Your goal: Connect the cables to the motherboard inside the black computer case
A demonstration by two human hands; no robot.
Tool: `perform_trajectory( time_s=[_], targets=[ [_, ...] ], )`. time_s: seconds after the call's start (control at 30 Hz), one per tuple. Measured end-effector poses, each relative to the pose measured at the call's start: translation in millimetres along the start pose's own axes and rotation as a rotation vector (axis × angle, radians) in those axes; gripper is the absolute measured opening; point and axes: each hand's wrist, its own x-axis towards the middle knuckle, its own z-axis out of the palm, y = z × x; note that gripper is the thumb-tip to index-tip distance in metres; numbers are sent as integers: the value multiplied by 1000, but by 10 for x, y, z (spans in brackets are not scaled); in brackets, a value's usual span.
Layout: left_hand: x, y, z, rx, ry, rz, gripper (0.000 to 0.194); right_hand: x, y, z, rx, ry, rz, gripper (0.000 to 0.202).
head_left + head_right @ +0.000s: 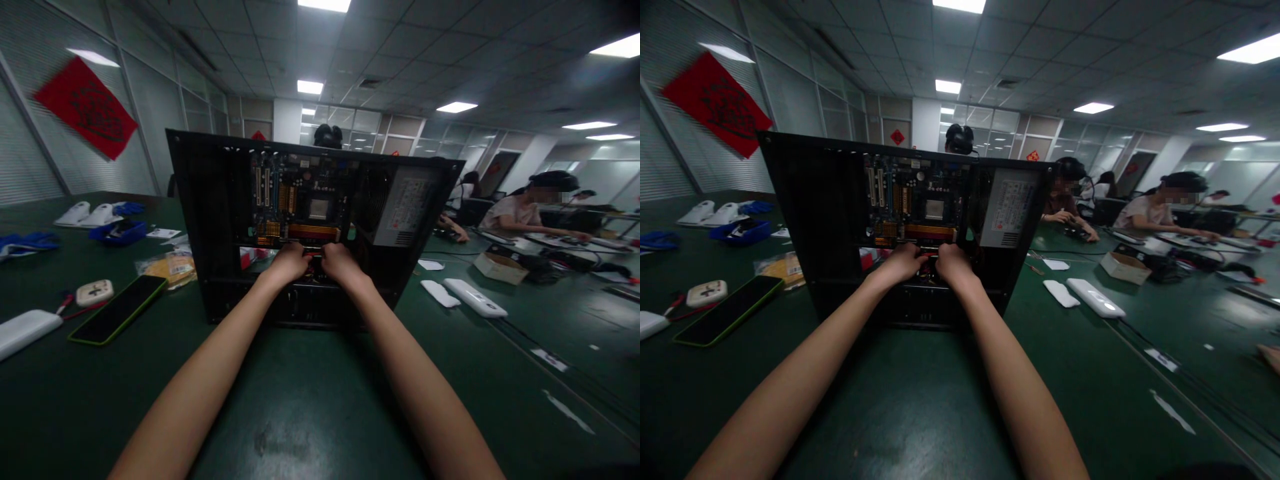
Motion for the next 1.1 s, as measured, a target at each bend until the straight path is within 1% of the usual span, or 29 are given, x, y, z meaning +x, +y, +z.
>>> perform_trajectory(
  time_s=[0.13, 0.27, 0.4, 0.67, 0.9, 1.1],
  targets=[
    [18, -12, 11, 6, 5, 1, 25, 2, 6, 5, -1, 7, 1, 30],
    [42, -23, 26, 14, -2, -28, 27, 27, 24, 26, 5, -11, 2, 30],
    [26, -11, 7, 22, 18, -56, 31, 38, 37, 34, 15, -27, 5, 30],
    [-21, 25, -34, 27, 16, -17, 26, -10, -9, -18, 3, 26, 28, 28],
    [-38, 36, -48, 30, 23, -8, 25, 23, 19, -2, 21, 18, 8, 31],
    [-39, 31, -41, 39, 36, 8, 25, -10, 2, -14, 11, 35, 25, 30]
  ],
)
